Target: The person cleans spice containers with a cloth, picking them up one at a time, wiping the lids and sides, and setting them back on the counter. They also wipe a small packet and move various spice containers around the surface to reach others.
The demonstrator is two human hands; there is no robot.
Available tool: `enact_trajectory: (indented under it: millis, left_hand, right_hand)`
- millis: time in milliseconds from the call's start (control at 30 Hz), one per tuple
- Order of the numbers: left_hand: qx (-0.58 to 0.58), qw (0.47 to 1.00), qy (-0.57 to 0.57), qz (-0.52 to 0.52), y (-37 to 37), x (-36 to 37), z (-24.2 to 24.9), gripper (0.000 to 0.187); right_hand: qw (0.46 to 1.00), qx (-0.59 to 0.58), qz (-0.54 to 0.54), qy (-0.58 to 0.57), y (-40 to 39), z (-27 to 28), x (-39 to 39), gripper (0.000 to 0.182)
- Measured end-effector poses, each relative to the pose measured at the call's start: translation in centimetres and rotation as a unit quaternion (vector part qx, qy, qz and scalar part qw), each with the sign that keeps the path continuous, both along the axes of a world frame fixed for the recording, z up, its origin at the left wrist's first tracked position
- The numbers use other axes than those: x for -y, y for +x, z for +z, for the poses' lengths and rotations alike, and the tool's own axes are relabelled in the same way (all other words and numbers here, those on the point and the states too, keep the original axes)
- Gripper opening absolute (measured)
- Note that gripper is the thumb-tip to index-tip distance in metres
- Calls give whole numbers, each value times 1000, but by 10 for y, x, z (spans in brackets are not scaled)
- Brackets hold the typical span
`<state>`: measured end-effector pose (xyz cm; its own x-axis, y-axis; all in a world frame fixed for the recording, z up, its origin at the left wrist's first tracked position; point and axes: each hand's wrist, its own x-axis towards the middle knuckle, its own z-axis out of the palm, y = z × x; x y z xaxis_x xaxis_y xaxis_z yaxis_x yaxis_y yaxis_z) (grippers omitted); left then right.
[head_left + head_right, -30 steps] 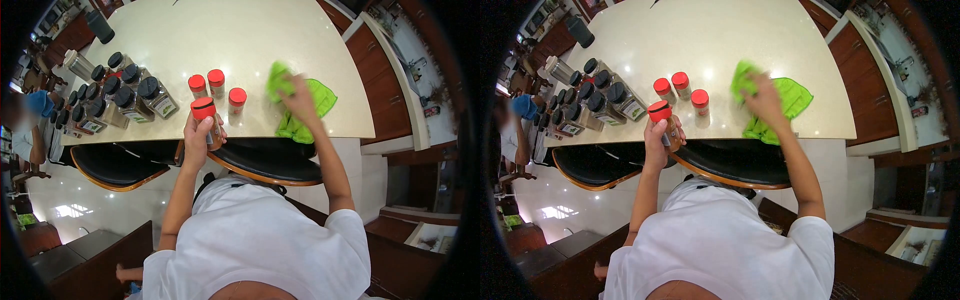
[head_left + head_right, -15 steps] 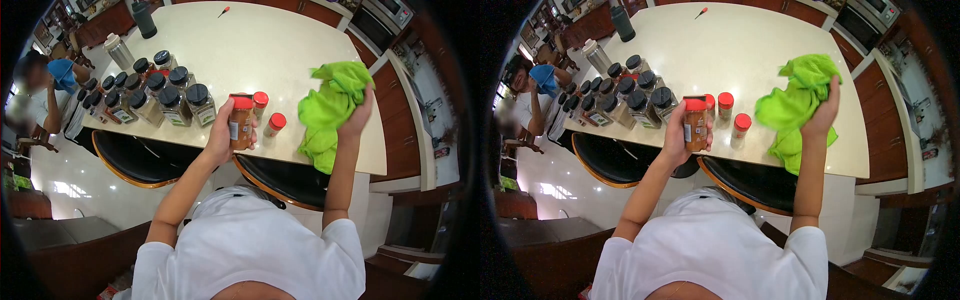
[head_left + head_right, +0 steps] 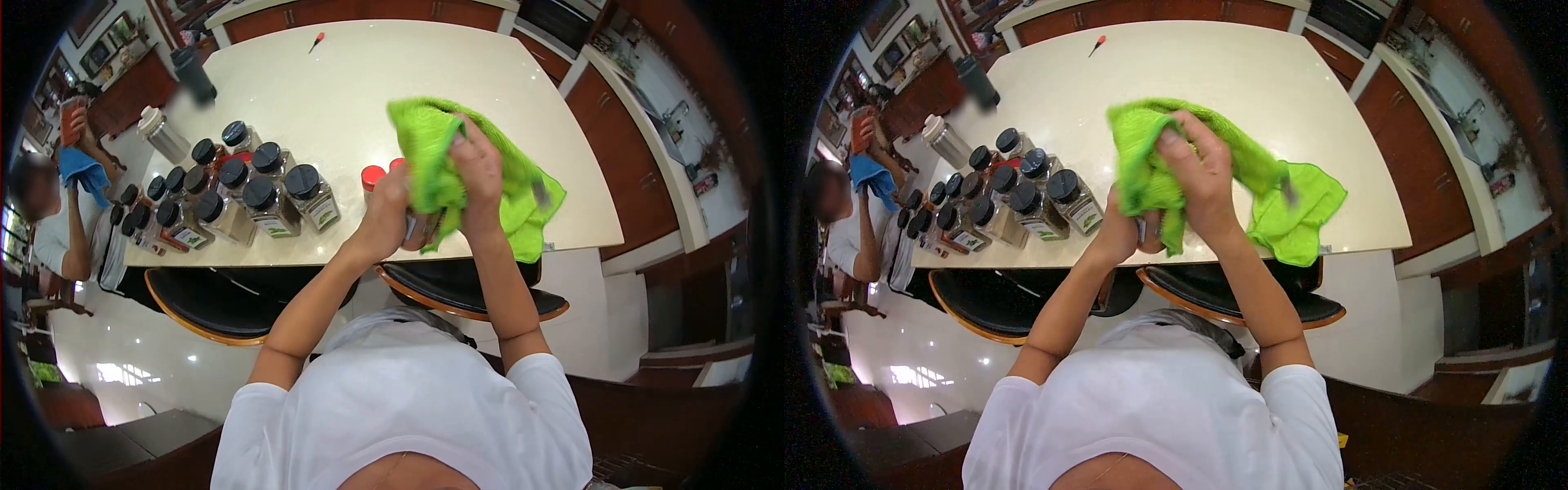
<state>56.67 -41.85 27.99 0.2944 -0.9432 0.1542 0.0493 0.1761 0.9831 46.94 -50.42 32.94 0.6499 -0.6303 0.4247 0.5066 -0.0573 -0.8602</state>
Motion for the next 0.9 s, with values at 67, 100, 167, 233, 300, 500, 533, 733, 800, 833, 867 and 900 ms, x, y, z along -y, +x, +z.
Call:
enact_trajectory:
  millis: [67, 100, 167, 233, 300, 500, 533, 733, 800, 833, 867, 900]
  left_hand:
    - [-58, 995, -29, -70, -3, -1, -1, 49]
    - [-73, 988, -63, -118, 1, -1, -4, 49]
    - [-89, 978, -97, -161, 1, -5, 1, 50]
    - [-112, 983, -123, -82, -1, -13, 18, 47]
    - [21, 986, -163, -2, 3, -10, 14, 42]
    - [110, 987, -115, -20, 11, -23, 16, 36]
    - [-122, 988, -6, -98, 10, -25, 21, 37]
    - [-28, 997, 36, 55, 9, -25, -3, 45]
    - [-146, 986, -61, 44, -1, -32, 6, 31]
    - [-65, 990, -105, 63, -3, -26, -15, 33]
    - [12, 987, -139, 77, 2, -22, -33, 34]
    - [-10, 996, -80, 35, 5, -25, -25, 36]
  right_hand:
    - [999, 28, 5, 20, -6, -11, 9, 25]
    - [997, 58, 19, 41, -7, -21, 14, 27]
    - [985, 101, 130, 54, -8, -29, 14, 28]
    - [955, 173, 236, 43, -7, -18, 9, 28]
    - [890, 29, -87, -446, -10, 6, -8, 48]
    - [956, 36, -105, -271, 5, -11, -7, 33]
    - [980, -22, -122, -155, 3, -11, -9, 31]
    - [975, 50, 215, 35, 9, -16, -9, 72]
    - [937, 74, 35, -340, 9, -22, -11, 48]
    - [917, 67, -16, -394, 8, -12, -22, 34]
    - [900, 55, -58, -428, 8, -12, -26, 38]
    - [900, 60, -79, -425, 7, -15, -28, 36]
